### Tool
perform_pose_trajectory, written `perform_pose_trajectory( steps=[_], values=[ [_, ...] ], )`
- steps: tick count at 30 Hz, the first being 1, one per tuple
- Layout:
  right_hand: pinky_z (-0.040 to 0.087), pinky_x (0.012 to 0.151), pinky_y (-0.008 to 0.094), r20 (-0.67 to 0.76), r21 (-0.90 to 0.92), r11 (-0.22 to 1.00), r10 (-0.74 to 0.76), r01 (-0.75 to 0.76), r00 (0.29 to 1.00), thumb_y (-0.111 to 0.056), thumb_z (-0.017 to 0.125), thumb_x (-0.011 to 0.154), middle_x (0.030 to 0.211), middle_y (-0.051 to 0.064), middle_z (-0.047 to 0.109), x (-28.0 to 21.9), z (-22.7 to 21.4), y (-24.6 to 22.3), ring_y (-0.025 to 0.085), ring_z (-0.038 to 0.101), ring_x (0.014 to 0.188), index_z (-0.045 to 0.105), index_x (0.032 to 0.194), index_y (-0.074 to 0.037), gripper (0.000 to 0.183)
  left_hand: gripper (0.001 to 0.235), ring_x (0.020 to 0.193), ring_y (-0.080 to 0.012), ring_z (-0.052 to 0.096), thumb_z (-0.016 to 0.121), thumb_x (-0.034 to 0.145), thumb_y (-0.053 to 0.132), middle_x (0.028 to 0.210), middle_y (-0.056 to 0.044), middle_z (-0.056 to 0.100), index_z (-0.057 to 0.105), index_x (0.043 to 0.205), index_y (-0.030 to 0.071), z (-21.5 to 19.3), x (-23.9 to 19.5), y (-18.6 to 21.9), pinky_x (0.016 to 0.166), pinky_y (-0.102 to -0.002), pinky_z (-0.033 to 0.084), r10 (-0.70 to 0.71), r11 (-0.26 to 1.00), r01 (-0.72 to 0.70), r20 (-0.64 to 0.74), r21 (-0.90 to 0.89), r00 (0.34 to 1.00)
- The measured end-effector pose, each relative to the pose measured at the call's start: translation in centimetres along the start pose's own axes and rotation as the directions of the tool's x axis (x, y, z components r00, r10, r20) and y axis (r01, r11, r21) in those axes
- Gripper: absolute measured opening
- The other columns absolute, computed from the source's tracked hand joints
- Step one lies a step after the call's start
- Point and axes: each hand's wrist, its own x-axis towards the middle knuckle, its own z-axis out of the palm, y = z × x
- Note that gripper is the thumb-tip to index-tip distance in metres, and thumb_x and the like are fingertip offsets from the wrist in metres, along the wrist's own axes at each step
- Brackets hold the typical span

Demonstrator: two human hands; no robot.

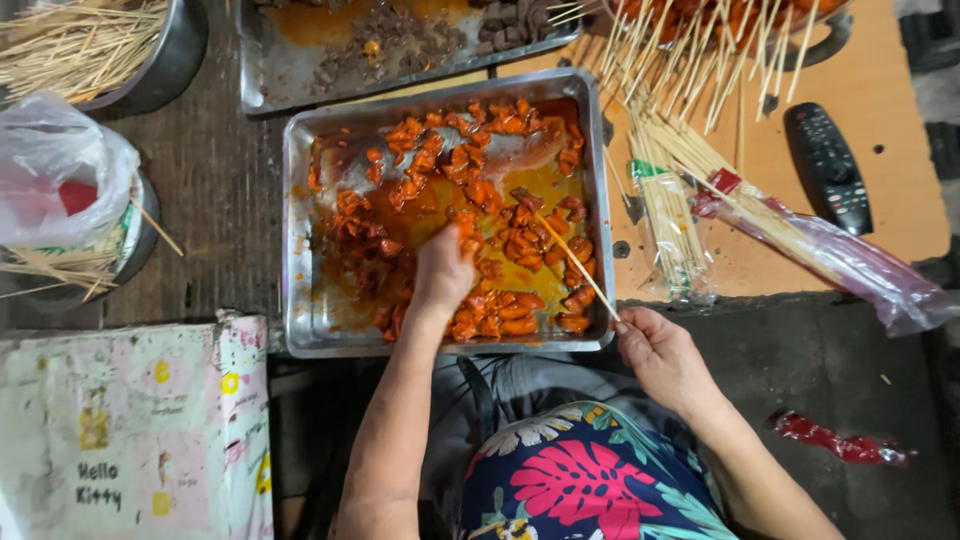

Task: The person is skewering small pieces of orange-marinated meat onto wooden sticks by hand, taking them one at a time from a metal tray.

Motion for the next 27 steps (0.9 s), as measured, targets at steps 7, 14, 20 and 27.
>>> perform_pose_trajectory(
  steps=[7, 14, 20, 27],
  values=[
    [0.038, 0.054, 0.024, 0.104, 0.045, 0.999, -0.021, 0.016, 0.994, -0.011, 0.054, 0.103, 0.068, -0.006, 0.049, 0.8, 2.0, 0.7, 0.006, 0.041, 0.061, 0.066, 0.101, -0.001, 0.016, 0.038, 0.097, -0.0213, 0.071, 0.061, 0.085, -0.007, 0.109, -0.014, 0.074, 0.064, 0.123, 0.002, -1.3, -2.5, -1.8, 0.084, -0.031, 0.057, -0.218, 0.902, 0.143, -0.145, -0.408, 0.965],
    [0.036, 0.053, 0.024, -0.006, 0.074, 0.997, -0.023, 0.023, 1.000, -0.012, 0.053, 0.104, 0.067, -0.004, 0.050, 0.6, 1.1, 0.6, 0.006, 0.041, 0.060, 0.067, 0.101, -0.001, 0.018, 0.050, 0.102, -0.0492, 0.064, 0.071, 0.063, 0.001, 0.114, -0.031, 0.068, 0.067, 0.112, 0.002, -5.4, -2.7, 4.1, 0.086, -0.055, 0.052, 0.195, 0.930, -0.085, -0.283, 0.358, 0.939],
    [0.034, 0.050, 0.024, -0.211, 0.086, 0.996, 0.042, -0.025, 0.976, -0.013, 0.054, 0.106, 0.065, -0.001, 0.053, 0.1, -1.4, -0.5, 0.007, 0.044, 0.056, 0.065, 0.100, -0.002, 0.017, 0.032, 0.103, -0.0449, 0.064, 0.061, 0.078, -0.003, 0.102, -0.023, 0.068, 0.068, 0.108, 0.007, -5.4, -4.4, 10.0, 0.085, -0.054, 0.053, 0.016, 0.992, -0.057, 0.331, 0.113, 0.943],
    [0.035, 0.052, 0.023, -0.258, 0.089, 0.995, -0.015, 0.039, 0.966, -0.012, 0.054, 0.106, 0.067, -0.002, 0.052, 0.2, -2.0, -0.9, 0.006, 0.044, 0.058, 0.066, 0.103, -0.003, 0.016, 0.046, 0.105, -0.0466, 0.061, 0.068, 0.070, 0.003, 0.113, -0.026, 0.062, 0.060, 0.115, 0.006, -0.8, -4.0, 15.3, 0.086, -0.054, 0.053, 0.246, 0.969, -0.227, 0.427, -0.096, 0.870]
  ],
)
